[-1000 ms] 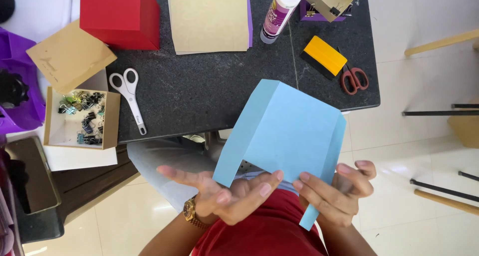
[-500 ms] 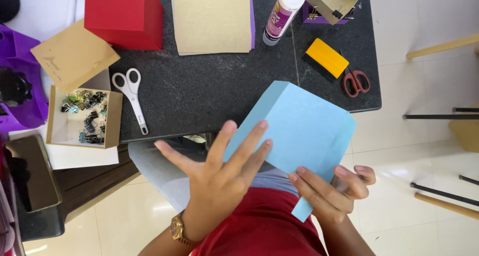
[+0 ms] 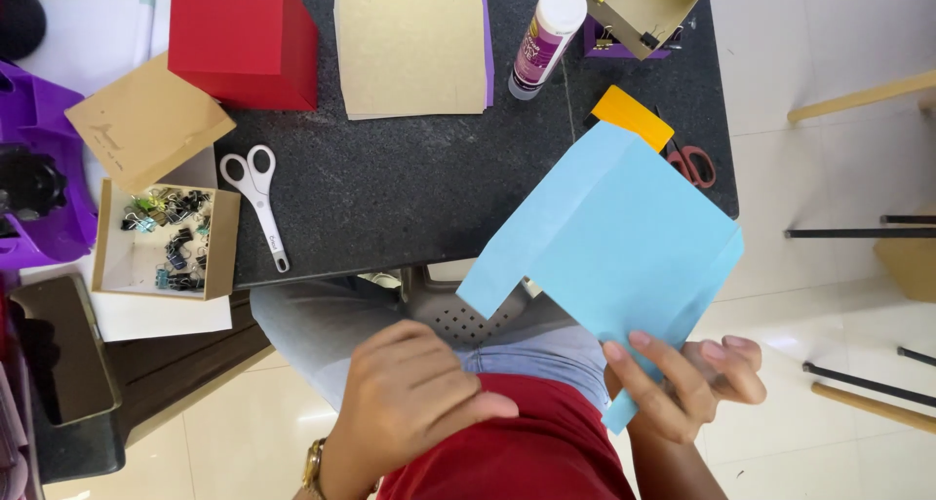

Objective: Cutting a blue sheet of paper with scissors and folding it into a specific shape for a craft project.

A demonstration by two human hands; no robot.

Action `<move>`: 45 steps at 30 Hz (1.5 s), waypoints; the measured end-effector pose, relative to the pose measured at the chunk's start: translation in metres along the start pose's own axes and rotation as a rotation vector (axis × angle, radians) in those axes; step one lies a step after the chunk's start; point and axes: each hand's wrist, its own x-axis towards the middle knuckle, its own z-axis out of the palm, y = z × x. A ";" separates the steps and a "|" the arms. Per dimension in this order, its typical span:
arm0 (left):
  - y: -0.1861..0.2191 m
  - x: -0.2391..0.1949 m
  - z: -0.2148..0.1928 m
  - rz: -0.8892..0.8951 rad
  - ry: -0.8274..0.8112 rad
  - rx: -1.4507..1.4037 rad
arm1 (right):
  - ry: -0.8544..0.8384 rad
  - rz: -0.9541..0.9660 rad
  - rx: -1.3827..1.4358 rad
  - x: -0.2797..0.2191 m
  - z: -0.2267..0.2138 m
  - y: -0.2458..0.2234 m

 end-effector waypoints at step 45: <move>-0.065 -0.050 0.067 -0.880 0.067 -1.658 | -0.489 1.747 0.821 -0.002 -0.045 0.012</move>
